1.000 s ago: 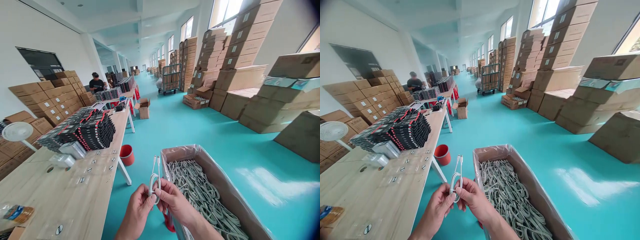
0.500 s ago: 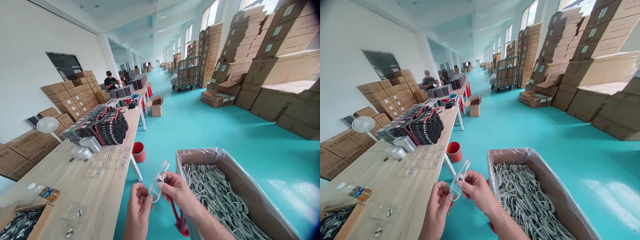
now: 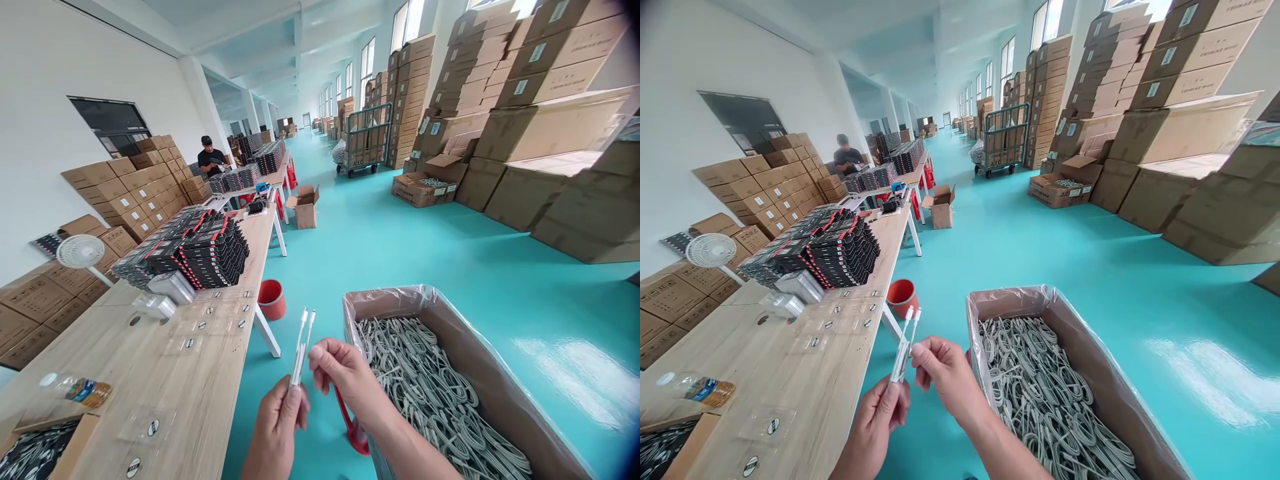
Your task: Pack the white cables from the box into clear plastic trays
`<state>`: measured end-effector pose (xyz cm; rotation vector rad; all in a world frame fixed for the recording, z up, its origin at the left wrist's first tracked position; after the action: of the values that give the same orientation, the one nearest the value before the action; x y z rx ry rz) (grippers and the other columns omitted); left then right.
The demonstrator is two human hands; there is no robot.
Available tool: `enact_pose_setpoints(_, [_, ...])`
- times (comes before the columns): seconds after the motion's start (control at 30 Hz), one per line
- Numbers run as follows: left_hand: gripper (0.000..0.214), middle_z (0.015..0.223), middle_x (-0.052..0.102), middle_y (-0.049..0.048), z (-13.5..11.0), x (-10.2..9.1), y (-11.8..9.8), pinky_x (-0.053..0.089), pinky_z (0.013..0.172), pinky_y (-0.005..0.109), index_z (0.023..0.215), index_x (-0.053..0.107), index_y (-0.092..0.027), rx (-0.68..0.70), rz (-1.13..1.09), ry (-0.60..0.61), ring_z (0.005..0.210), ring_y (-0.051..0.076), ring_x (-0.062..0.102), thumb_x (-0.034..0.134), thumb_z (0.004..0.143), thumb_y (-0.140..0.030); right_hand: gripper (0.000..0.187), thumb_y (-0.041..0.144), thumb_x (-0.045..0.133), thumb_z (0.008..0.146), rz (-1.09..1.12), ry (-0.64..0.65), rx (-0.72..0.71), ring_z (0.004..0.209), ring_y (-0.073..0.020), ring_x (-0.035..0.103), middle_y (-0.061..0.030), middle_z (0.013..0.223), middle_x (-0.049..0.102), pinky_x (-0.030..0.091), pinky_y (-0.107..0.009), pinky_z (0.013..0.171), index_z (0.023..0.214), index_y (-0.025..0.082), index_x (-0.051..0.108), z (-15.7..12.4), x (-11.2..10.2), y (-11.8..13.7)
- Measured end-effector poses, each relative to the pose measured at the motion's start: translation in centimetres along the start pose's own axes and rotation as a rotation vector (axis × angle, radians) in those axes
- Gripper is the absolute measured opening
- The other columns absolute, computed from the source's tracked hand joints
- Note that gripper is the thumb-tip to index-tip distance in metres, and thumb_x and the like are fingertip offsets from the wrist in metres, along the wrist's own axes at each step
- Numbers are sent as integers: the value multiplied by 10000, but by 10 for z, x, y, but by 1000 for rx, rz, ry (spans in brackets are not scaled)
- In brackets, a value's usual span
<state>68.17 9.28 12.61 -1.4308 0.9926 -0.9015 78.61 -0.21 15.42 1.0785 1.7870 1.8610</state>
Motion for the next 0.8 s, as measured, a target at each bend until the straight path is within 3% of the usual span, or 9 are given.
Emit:
enact_pose_setpoints(0.1, [466, 615, 488, -10, -5, 3, 6, 229, 469, 234, 614, 427, -202, -122, -297, 60, 492, 92, 373, 468, 837, -609, 399, 567, 609, 800, -23, -90, -29, 485, -90, 440, 17, 590, 568, 337, -229, 469, 813, 169, 647, 1, -9, 3])
enact_pose_setpoints(0.23, [514, 568, 477, -21, -9, 7, 9, 199, 441, 225, 563, 369, -190, -199, -582, 126, 418, 58, 359, 554, 783, -616, 400, 538, 623, 802, 33, -3, -49, 489, -78, 361, 33, 606, 505, 266, -225, 456, 961, 175, 674, 5, -8, 4])
enact_pose_setpoints(0.37, [564, 497, 404, -48, -11, 6, 15, 182, 410, 215, 539, 311, -192, -302, -782, 171, 370, 39, 289, 616, 731, -625, 374, 515, 623, 812, 75, 131, -40, 515, -84, 377, 33, 582, 481, 262, -226, 478, 925, 164, 687, 6, -3, 2])
enact_pose_setpoints(0.5, [562, 481, 354, -57, -15, 5, 18, 157, 394, 202, 539, 290, -193, -337, -894, 231, 365, 36, 266, 627, 746, -591, 327, 492, 623, 815, 30, 139, -59, 519, -87, 399, 28, 589, 510, 299, -229, 499, 821, 167, 663, 8, -2, 3])
enact_pose_setpoints(0.63, [557, 484, 358, -48, -18, 9, 16, 164, 392, 201, 521, 288, -188, -251, -879, 285, 366, 36, 286, 610, 778, -563, 302, 391, 541, 873, -295, 146, -120, 497, -86, 395, 37, 557, 489, 316, -225, 497, 662, 178, 574, 9, 3, 8])
enact_pose_setpoints(0.8, [519, 488, 380, -55, -13, 9, 18, 179, 386, 194, 543, 324, -184, -241, -1007, 140, 361, 33, 272, 617, 789, -535, 262, 139, 424, 866, -735, 321, -326, 541, -102, 430, 17, 613, 512, 336, -220, 518, 635, 187, 538, 2, 19, 4])
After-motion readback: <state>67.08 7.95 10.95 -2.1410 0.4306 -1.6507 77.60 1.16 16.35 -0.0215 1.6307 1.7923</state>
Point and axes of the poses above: each hand's wrist, its own z-axis towards the middle knuckle, its own x-axis out of the palm, y = z × x, the point moved 4 cm from there along z, towards the middle knuckle
